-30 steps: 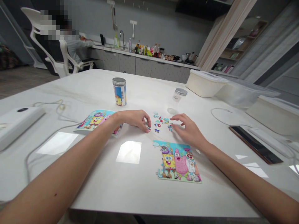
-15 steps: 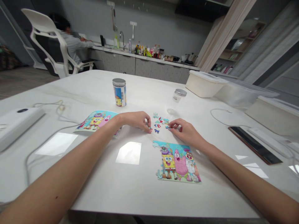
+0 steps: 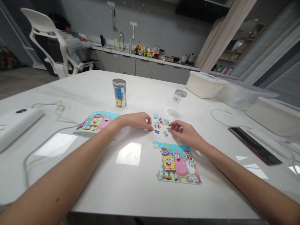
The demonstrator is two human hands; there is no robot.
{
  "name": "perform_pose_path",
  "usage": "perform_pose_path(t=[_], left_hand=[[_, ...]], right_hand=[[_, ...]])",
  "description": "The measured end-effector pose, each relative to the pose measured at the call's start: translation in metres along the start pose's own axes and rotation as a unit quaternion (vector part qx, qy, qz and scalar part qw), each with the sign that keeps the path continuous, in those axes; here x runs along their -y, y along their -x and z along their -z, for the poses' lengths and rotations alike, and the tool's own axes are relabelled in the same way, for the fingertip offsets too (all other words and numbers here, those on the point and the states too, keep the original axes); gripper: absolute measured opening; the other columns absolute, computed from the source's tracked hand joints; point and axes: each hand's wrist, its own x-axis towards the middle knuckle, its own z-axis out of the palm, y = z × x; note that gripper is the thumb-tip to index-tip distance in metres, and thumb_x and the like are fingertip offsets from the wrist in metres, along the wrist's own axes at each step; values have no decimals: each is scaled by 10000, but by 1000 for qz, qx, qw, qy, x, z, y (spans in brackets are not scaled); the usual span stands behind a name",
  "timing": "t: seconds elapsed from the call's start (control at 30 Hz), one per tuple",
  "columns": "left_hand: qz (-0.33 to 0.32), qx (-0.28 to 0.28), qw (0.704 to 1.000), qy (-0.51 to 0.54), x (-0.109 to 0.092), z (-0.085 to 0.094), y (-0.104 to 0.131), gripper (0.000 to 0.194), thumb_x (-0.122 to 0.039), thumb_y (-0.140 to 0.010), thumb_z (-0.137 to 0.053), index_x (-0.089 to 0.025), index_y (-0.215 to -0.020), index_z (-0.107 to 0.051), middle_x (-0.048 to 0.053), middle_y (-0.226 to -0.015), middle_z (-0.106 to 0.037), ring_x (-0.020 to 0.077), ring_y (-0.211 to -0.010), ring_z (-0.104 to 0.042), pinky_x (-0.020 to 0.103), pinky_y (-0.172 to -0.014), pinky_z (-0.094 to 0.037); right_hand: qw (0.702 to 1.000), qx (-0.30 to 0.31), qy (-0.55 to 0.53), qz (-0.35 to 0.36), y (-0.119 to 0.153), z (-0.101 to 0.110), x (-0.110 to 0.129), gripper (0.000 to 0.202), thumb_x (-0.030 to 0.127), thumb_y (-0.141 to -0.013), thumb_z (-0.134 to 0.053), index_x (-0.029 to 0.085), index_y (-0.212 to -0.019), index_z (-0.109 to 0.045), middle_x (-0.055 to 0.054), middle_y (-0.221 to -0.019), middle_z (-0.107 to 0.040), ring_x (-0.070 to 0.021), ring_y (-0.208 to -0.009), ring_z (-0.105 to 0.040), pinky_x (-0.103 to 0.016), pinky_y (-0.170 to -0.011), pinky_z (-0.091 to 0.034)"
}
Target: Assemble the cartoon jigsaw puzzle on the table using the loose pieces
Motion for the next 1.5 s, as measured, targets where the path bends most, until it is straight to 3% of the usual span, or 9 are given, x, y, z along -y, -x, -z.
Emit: perform_pose_path(t=[0.37, 0.43, 0.53, 0.63, 0.73, 0.9, 1.17, 1.3, 1.5], left_hand=[[5, 0, 1000, -17, 0, -1, -2, 311, -481, -742, -594, -184, -819, -645, 7, -778, -662, 138, -694, -539, 229, -599, -362], [7, 1, 1000, -19, 0, -1, -2, 321, -490, -750, -585, -183, -820, -647, 11, -785, -669, 140, -702, -549, 229, -604, -369], [15, -7, 1000, -26, 1, -1, -3, 342, -491, -752, -583, -183, -884, -651, 20, -837, -685, 154, -737, -573, 232, -630, -386], [40, -41, 998, -41, 1, -3, -3, 494, -478, -794, -535, -179, -1187, -561, 50, -953, -695, 184, -798, -600, 254, -681, -412], [56, -73, 993, -69, -2, -6, -3, 615, -418, -850, -466, -196, -1413, -356, 77, -1082, -677, 209, -896, -616, 283, -772, -428], [31, -73, 990, -116, -8, -9, -2, 512, -367, -854, -460, -192, -1335, -487, 108, -1217, -631, 256, -1062, -592, 314, -881, -421], [21, -71, 990, -119, -3, -6, 0, 525, -410, -829, -471, -197, -1307, -436, 92, -1017, -682, 228, -861, -646, 296, -725, -462], [34, -76, 988, -128, -3, -7, -1, 509, -421, -833, -462, -182, -1282, -443, 108, -1049, -671, 230, -851, -650, 302, -723, -465], [38, -63, 985, -157, -7, -5, 2, 496, -416, -842, -458, -189, -1282, -438, 128, -1113, -655, 234, -883, -656, 305, -732, -472]], right_hand=[[999, -16, 32, 27, 2, -1, -4, 223, 183, -746, -572, 193, -944, -675, -27, -799, -615, -158, -675, -566, -311, -669, -485], [996, -48, 55, 56, 2, -1, -6, 253, 205, -766, -570, 187, -1006, -648, -59, -918, -632, -185, -766, -601, -340, -719, -510], [989, -77, 79, 100, 2, -4, -7, 387, 213, -824, -521, 183, -1209, -538, -109, -1215, -601, -242, -1079, -586, -413, -906, -490], [987, -39, 98, 124, 1, -8, -6, 407, 210, -870, -468, 178, -1273, -510, -114, -1345, -550, -250, -1238, -509, -454, -1037, -408], [986, -12, 103, 131, -2, -12, -3, 328, 220, -897, -445, 178, -1187, -591, -108, -1305, -587, -250, -1199, -543, -456, -1033, -410], [988, -34, 81, 130, -11, -15, -1, 268, 175, -869, -473, 196, -1075, -644, -87, -1157, -625, -238, -1074, -581, -430, -958, -445], [995, -67, -16, 77, -20, -17, -4, 185, 174, -802, -564, 197, -960, -659, -63, -1018, -633, -211, -999, -586, -382, -910, -445], [996, -65, -57, 11, -24, -15, -8, 216, 231, -748, -646, 179, -956, -663, -66, -998, -653, -199, -924, -600, -349, -830, -469], [994, -30, -101, -20, -42, -9, -13, 385, 254, -637, -738, 146, -998, -657, -22, -833, -640, -133, -675, -569, -263, -619, -481]])
